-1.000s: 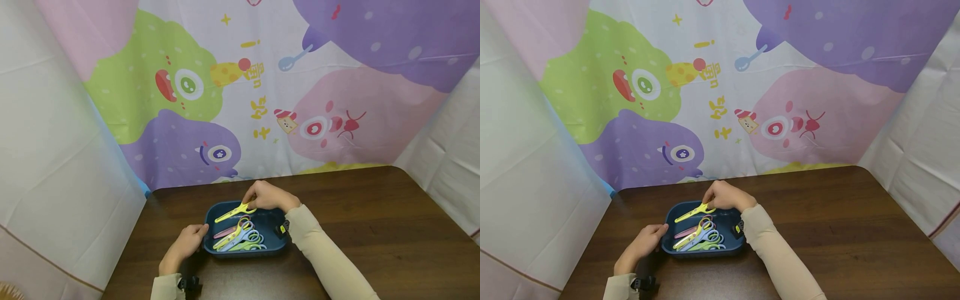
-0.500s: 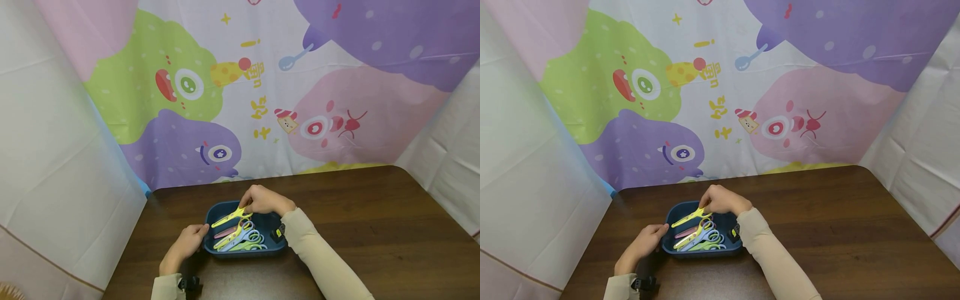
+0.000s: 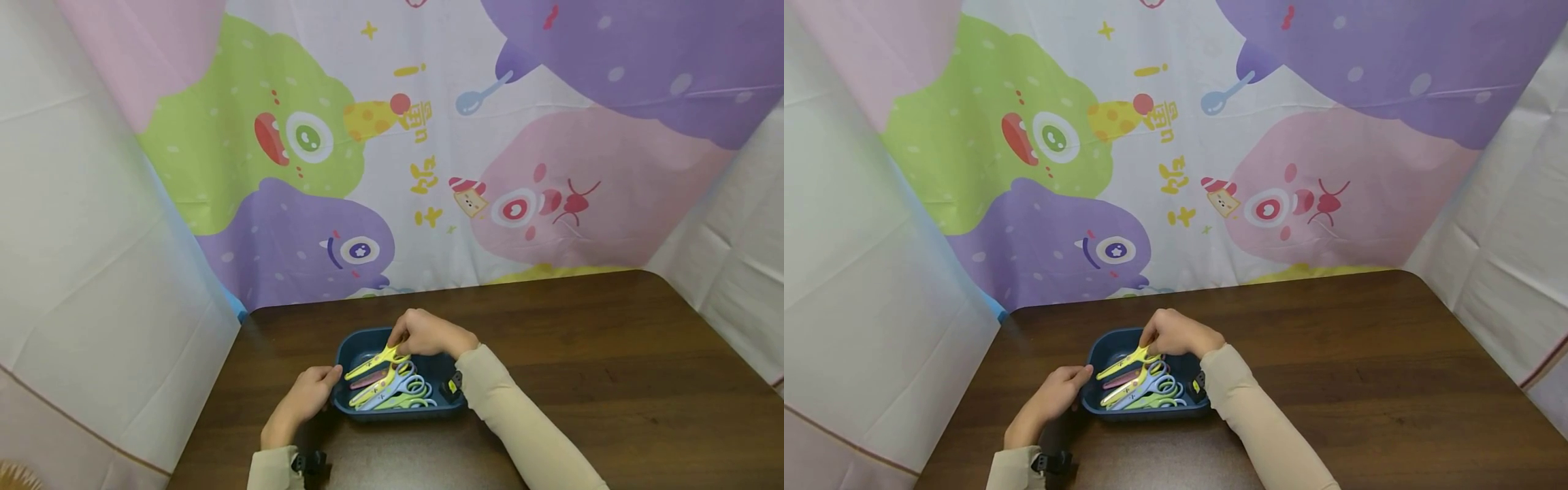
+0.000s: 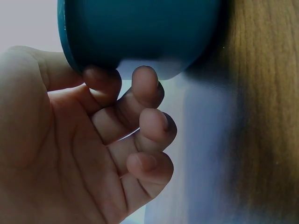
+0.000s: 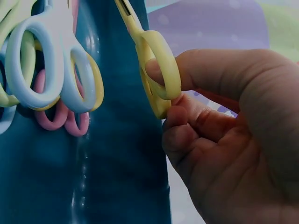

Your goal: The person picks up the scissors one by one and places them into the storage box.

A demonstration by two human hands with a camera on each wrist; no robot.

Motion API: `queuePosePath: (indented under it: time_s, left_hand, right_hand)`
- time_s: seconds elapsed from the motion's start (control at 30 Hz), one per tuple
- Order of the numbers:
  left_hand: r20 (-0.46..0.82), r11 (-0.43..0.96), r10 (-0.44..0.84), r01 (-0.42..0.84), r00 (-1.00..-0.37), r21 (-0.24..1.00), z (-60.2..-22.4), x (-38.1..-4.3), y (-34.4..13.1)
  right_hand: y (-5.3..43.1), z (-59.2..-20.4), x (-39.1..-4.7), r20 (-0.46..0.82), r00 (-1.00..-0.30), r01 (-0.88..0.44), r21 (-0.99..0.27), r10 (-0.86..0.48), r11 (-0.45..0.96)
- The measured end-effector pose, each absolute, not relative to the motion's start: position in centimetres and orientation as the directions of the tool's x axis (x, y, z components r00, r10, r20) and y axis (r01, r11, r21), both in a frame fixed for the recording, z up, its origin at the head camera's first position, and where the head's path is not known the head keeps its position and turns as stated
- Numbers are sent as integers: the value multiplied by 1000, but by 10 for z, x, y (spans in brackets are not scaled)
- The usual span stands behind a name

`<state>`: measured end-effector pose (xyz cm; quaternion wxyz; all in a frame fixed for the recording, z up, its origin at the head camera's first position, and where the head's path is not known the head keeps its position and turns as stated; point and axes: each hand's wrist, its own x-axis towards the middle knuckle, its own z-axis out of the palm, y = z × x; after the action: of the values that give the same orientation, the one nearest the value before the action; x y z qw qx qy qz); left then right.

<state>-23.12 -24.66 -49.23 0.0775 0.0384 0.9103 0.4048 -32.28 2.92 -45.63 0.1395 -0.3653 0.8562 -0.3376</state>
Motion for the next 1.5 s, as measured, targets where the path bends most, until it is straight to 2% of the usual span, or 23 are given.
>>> queuePosePath:
  time_s: [0.93, 1.5]
  left_hand:
    - [-102, 674, 139, 18, -985, 738, -492, -231, -246]
    - [-110, 670, 148, 18, -983, 742, -493, -232, -247]
  right_hand:
    - [20, -459, -324, -54, -696, -525, -641, -716, 559]
    - [27, -455, -325, 31, -675, -554, -682, -737, 478]
